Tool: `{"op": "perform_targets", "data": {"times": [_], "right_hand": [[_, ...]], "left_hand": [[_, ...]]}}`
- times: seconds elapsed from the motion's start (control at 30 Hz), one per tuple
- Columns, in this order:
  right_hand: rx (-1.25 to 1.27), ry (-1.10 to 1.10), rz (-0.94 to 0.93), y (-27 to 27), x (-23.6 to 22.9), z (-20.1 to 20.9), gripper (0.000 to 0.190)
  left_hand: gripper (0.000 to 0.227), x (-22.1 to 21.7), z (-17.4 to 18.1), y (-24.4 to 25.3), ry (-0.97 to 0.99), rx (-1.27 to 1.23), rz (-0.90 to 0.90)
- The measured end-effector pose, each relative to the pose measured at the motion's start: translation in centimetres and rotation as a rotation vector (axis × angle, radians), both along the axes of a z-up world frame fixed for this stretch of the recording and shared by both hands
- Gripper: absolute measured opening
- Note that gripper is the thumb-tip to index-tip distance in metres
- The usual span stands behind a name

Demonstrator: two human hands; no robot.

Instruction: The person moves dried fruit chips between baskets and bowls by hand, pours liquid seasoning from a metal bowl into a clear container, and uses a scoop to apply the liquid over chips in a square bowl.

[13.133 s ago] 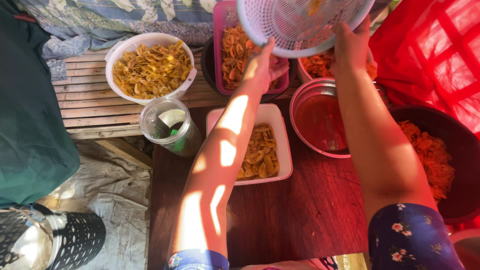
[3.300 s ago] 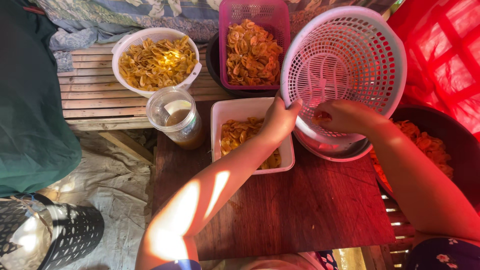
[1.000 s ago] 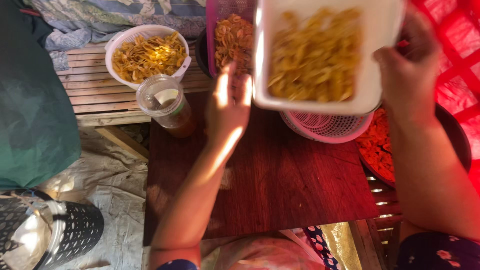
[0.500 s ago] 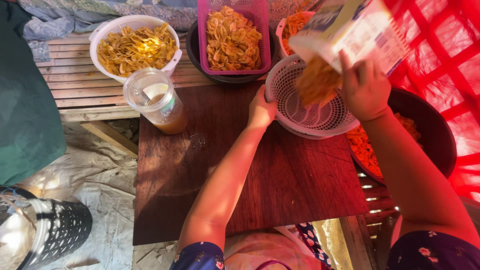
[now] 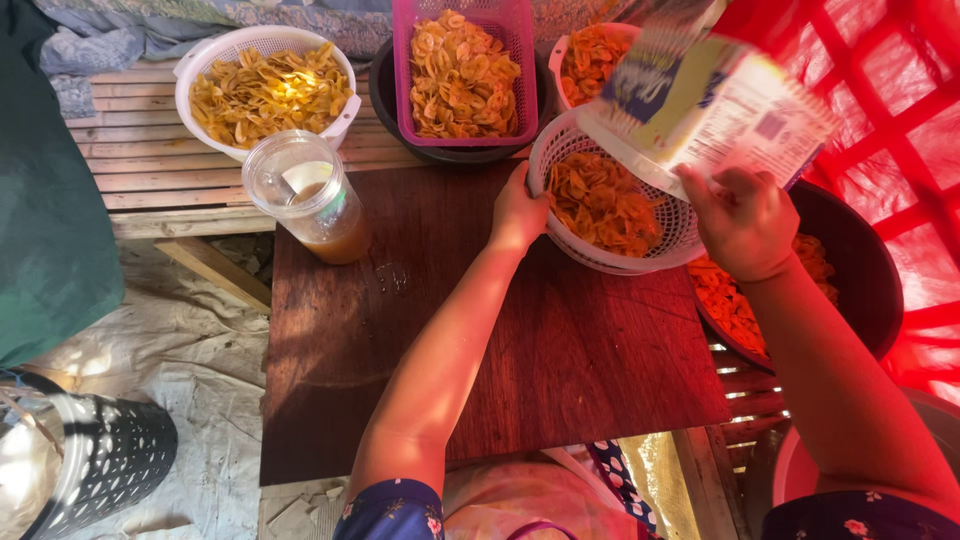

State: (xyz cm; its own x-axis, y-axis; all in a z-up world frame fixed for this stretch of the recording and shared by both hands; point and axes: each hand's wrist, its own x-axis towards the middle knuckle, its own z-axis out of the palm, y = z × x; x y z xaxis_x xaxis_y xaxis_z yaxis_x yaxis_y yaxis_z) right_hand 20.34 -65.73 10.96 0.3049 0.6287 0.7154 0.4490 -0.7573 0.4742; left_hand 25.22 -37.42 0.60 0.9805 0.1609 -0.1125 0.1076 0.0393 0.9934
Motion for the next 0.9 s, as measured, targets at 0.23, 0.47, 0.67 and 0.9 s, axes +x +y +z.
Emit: {"op": "perform_targets", "data": {"times": [0.23,0.47,0.67,0.9], "right_hand": [[0.0,-0.017,0.028,-2.6,0.3,-1.3,0.043],[0.027,-0.002,-0.056,-3.2,0.7,-1.1,0.041],[0.045,-0.004,-0.006,-3.1,-0.6,0.0,0.045],[0.138,0.009,0.079,-3.9,-0.4,-0.6,0.046]], "left_hand": [[0.07,0.3,-0.1,-0.1,-0.092,0.031,0.013],[0.067,0.9,-1.2,0.3,-0.101,-0.093,-0.031],[0.065,0.4,0.7,0.3,-0.104,0.028,-0.014],[0.063,0.2,0.5,0.4,-0.146,0.107,-0.021]]}}
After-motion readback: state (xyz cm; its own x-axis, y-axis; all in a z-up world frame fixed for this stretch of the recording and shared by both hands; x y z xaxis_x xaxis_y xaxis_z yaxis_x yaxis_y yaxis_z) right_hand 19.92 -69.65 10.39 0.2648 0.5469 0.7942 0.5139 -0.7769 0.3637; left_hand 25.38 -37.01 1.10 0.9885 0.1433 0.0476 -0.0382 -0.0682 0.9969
